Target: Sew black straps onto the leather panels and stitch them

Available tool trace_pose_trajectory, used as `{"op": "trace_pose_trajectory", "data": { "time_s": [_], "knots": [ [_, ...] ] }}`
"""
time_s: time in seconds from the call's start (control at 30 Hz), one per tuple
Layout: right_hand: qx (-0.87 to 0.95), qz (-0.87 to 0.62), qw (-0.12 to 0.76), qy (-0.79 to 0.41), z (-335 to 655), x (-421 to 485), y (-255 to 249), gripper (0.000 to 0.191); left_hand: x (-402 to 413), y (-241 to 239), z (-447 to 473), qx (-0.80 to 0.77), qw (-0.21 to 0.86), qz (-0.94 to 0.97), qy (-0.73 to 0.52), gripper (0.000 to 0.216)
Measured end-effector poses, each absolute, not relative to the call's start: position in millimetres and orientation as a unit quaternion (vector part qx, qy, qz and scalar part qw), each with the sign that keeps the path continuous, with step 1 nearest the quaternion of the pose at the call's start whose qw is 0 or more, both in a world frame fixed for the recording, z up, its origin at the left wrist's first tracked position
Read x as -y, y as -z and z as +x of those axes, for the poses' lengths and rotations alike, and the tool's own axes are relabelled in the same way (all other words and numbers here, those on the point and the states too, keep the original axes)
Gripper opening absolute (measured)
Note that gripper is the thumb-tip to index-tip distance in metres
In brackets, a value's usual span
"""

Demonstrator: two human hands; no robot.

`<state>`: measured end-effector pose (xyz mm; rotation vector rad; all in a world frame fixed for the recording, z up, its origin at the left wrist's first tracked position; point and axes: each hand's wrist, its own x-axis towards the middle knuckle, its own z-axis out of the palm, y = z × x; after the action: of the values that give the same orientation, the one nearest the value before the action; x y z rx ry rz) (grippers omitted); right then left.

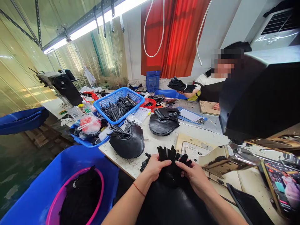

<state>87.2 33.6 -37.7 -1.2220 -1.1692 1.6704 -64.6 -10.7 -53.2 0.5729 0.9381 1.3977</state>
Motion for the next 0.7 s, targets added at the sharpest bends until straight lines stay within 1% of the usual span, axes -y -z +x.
{"op": "trace_pose_trajectory", "data": {
  "time_s": [0.27, 0.37, 0.43, 0.5, 0.57, 0.6, 0.63, 0.7],
  "knots": [
    [0.498, -0.473, 0.363, -0.629, 87, -33, 40, 0.046, 12, 55, -64, -0.419, 0.623, 0.276, -0.6, 0.051],
    [0.531, -0.47, 0.352, -0.61, 83, -35, 39, 0.05, 10, 55, -62, -0.437, 0.613, 0.295, -0.588, 0.051],
    [0.547, -0.484, 0.355, -0.583, 85, -36, 38, 0.058, 10, 50, -62, -0.456, 0.598, 0.302, -0.585, 0.056],
    [0.551, -0.515, 0.373, -0.54, 94, -35, 36, 0.074, 15, 41, -66, -0.504, 0.532, 0.327, -0.597, 0.065],
    [0.568, -0.546, 0.393, -0.474, 113, -30, 36, 0.087, 30, 30, -75, -0.564, 0.407, 0.373, -0.614, 0.07],
    [0.594, -0.553, 0.395, -0.43, 125, -25, 38, 0.087, 42, 27, -81, -0.588, 0.334, 0.391, -0.625, 0.068],
    [0.631, -0.55, 0.392, -0.382, 139, -18, 41, 0.081, 57, 27, -86, -0.603, 0.269, 0.393, -0.639, 0.064],
    [0.726, -0.509, 0.369, -0.278, 167, 1, 53, 0.061, 92, 38, -92, -0.622, 0.182, 0.325, -0.689, 0.06]
  ]
}}
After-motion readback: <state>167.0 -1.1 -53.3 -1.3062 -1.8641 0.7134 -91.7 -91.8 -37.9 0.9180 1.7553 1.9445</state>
